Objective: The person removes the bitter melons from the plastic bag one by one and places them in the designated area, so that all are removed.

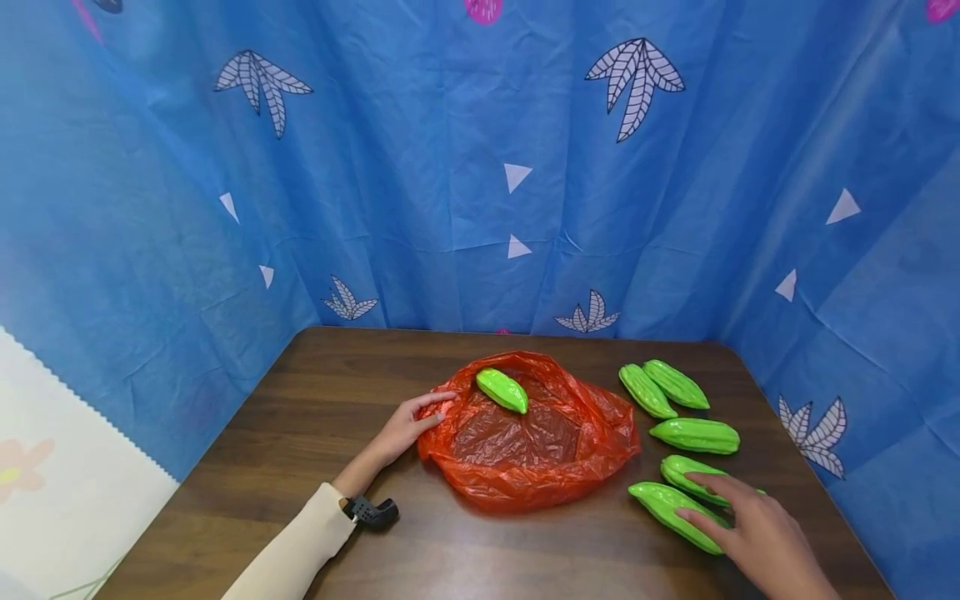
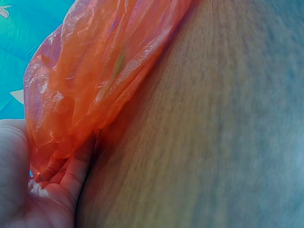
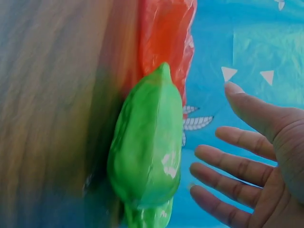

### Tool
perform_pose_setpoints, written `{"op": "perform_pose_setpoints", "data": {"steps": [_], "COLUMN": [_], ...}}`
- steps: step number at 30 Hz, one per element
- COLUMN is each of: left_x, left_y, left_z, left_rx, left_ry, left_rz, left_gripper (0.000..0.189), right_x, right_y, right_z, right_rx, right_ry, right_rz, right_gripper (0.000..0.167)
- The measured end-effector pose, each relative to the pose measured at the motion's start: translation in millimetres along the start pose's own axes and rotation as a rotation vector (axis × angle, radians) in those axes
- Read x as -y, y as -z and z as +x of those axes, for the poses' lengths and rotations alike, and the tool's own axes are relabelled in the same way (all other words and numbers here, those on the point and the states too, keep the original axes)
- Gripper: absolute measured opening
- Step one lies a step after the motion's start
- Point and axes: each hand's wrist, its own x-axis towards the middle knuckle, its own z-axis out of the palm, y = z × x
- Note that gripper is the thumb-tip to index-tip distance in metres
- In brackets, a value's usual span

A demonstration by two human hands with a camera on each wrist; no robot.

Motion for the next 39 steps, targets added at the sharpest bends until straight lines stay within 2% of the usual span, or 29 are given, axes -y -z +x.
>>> {"op": "perform_pose_setpoints", "data": {"steps": [5, 6, 8, 11, 16, 24, 39], "left_x": [-21.1, -21.4, -22.1, -23.0, -23.8, -25.6, -24.3], "left_y": [-2.8, -2.7, -2.3, -1.8, -1.3, -0.3, -1.3], "left_z": [-7.3, -7.3, -7.2, -7.7, -7.9, -7.9, -7.5], "left_rx": [0.018, 0.017, 0.012, 0.005, 0.018, 0.021, 0.015], "left_ry": [0.013, 0.015, 0.019, 0.026, 0.034, 0.029, 0.025], "left_rz": [-0.019, -0.021, -0.025, -0.025, -0.028, -0.033, -0.012], "left_gripper": [0.042, 0.042, 0.042, 0.042, 0.042, 0.042, 0.042], "right_x": [13, 16, 23, 33, 47, 66, 86], "right_y": [-4, -5, -4, -3, -2, -7, -26], "right_z": [4.5, 7.1, 13.1, 21.2, 32.6, 49.8, 80.0], "right_rx": [-0.206, -0.245, -0.29, -0.312, -0.296, -0.247, -0.19], "right_ry": [0.132, 0.159, 0.194, 0.232, 0.272, 0.277, 0.22], "right_rz": [0.047, 0.055, 0.078, 0.097, 0.112, 0.198, 0.26], "right_gripper": [0.042, 0.042, 0.043, 0.044, 0.047, 0.043, 0.043]}}
